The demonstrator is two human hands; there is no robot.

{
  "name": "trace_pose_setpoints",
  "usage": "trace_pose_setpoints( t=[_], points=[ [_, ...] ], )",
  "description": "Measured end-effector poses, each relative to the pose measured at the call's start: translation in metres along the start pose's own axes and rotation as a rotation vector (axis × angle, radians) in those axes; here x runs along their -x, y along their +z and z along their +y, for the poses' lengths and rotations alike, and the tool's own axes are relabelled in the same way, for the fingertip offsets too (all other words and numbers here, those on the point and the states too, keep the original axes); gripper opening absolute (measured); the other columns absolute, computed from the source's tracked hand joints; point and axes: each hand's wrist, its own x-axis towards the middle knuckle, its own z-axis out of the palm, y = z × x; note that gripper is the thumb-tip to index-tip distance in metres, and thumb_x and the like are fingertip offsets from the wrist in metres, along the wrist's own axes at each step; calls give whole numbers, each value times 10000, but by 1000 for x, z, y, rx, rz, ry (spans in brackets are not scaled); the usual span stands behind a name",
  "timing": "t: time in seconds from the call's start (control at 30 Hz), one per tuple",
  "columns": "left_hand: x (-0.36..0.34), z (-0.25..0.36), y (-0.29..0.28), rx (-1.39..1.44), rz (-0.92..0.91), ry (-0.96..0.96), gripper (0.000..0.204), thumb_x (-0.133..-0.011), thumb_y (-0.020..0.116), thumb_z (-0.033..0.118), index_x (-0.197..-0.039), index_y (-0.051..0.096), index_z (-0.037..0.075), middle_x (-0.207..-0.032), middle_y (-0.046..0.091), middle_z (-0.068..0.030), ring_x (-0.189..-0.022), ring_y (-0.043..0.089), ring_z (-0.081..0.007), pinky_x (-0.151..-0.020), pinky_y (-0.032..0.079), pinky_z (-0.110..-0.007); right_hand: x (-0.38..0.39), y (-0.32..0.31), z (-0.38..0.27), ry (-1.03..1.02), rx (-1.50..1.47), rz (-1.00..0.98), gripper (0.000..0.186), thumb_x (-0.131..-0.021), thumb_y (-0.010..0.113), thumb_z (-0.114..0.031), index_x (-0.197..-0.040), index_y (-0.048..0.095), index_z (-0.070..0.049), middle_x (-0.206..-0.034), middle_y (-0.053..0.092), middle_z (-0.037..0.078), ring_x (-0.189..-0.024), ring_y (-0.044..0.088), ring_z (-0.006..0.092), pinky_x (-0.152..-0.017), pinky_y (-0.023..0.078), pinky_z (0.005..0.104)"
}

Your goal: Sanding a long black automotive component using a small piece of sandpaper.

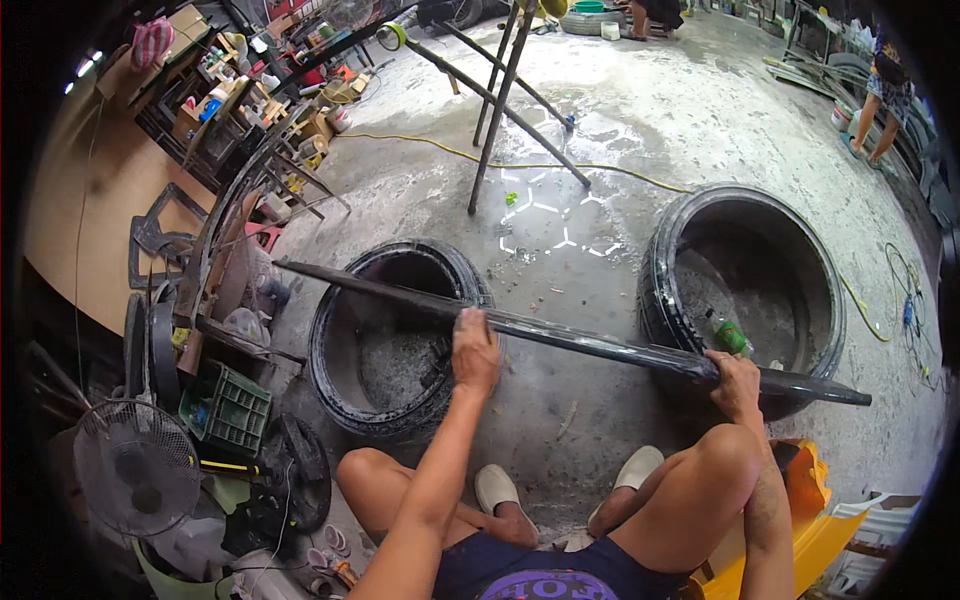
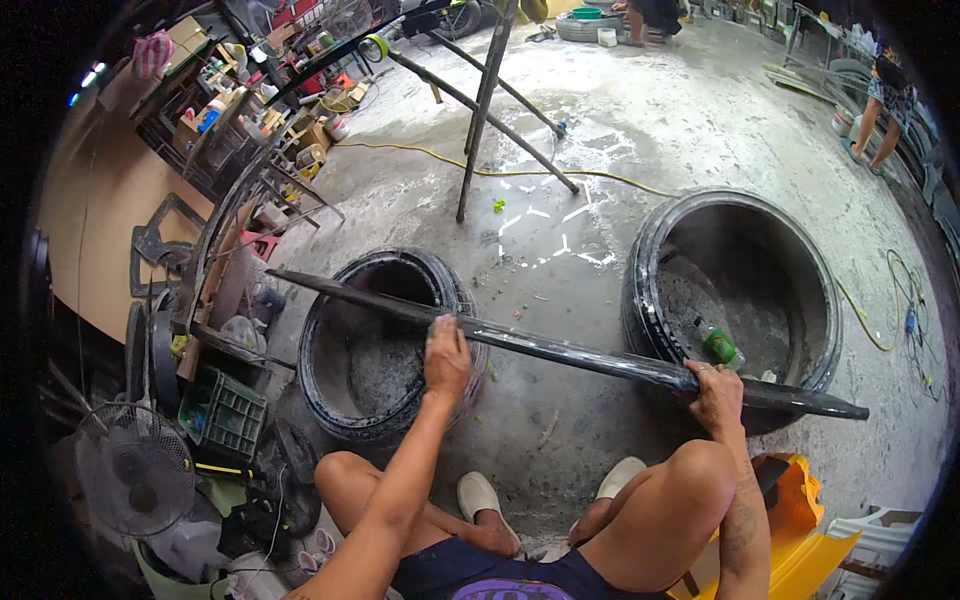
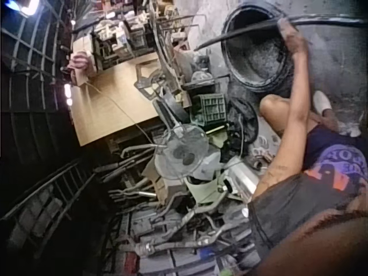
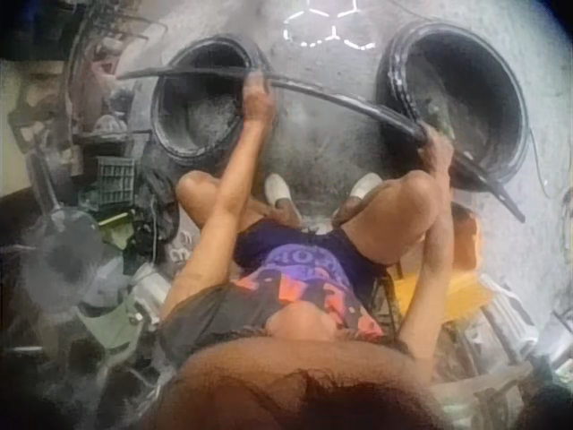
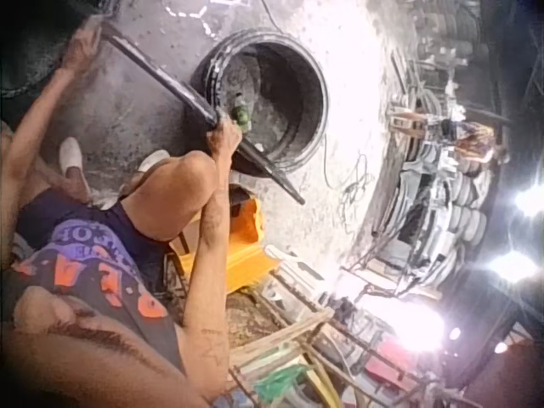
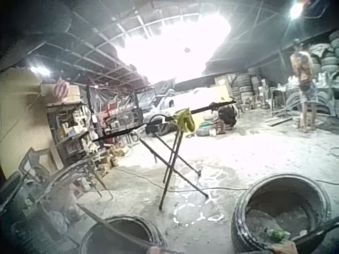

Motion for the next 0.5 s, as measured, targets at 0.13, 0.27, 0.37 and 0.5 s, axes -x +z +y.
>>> trace_pose_setpoints(
  t=[0.13,0.27,0.37,0.5],
  points=[
    [51,74,38,163,-67,195,430,-928,532,98,-1314,580,-85,-1365,573,-288,-1349,498,-421,-1168,350,-488,-1,11,5,-54,137,-56,632,-616,852,-137,-1223,677,-137,-1152,692,91,-1028,643,332,-908,500,434],
    [60,101,37,388,-52,358,467,-910,532,90,-1342,554,-86,-1389,555,-293,-1370,483,-414,-1172,349,-486,-2,13,17,-31,194,-218,646,-572,837,-95,-1190,650,-113,-1118,685,100,-1021,647,343,-911,505,441],
    [26,-11,12,164,-26,77,435,-929,491,67,-1325,562,-100,-1395,544,-301,-1356,486,-436,-1174,345,-508,-10,15,9,-70,182,-189,655,-555,847,-102,-1171,623,-108,-1065,681,114,-1013,648,350,-895,513,446],
    [51,65,44,208,-32,105,477,-920,500,76,-1362,529,-100,-1428,515,-307,-1397,442,-435,-1185,318,-521,-4,13,15,-34,229,-183,650,-546,853,-97,-1156,628,-115,-1028,688,113,-982,652,355,-884,512,448]
  ],
)
